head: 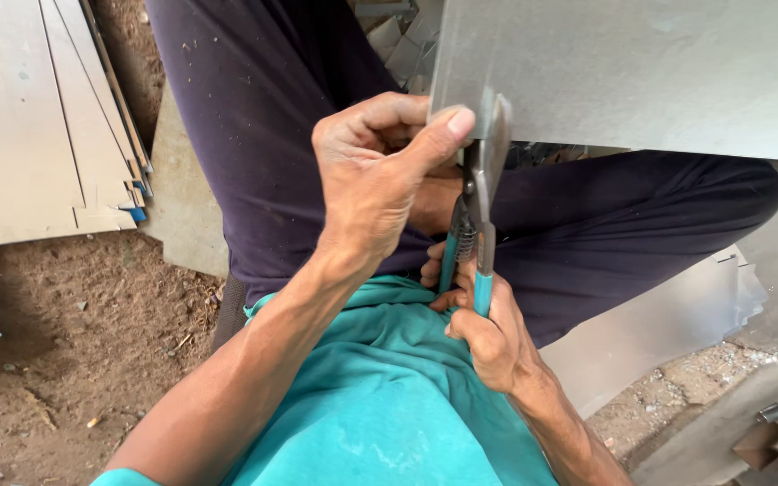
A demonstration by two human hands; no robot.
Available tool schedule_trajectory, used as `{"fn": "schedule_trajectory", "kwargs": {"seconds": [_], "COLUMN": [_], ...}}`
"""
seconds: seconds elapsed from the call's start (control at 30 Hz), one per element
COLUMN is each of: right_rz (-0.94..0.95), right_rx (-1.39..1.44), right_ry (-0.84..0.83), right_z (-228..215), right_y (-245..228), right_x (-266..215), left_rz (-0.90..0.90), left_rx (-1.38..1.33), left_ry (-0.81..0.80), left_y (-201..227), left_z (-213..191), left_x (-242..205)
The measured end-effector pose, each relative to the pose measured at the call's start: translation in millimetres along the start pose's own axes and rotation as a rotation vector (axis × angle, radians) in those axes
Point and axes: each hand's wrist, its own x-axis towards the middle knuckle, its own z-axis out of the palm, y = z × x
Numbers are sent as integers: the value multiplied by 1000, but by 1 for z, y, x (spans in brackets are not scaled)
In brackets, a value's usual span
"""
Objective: The person sits on the ground and uses tin snips to cut a large metal sheet into smaller pieces. They repeatedly reposition the sheet and cut along its edges, creating small rectangular offcuts that fall to the floor.
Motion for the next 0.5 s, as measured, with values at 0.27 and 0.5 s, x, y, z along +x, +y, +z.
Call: {"fn": "schedule_trajectory", "kwargs": {"seconds": [0.27,0.5], "right_rz": [60,68], "right_rx": [-27,-118], "right_ry": [55,118], "right_z": [6,0], "right_y": [-6,-5], "right_x": [2,6], "left_rz": [19,30], "left_rx": [30,102], "left_ry": [-36,-41], "left_y": [1,-2], "left_z": [-2,-3], "left_x": [1,6]}}
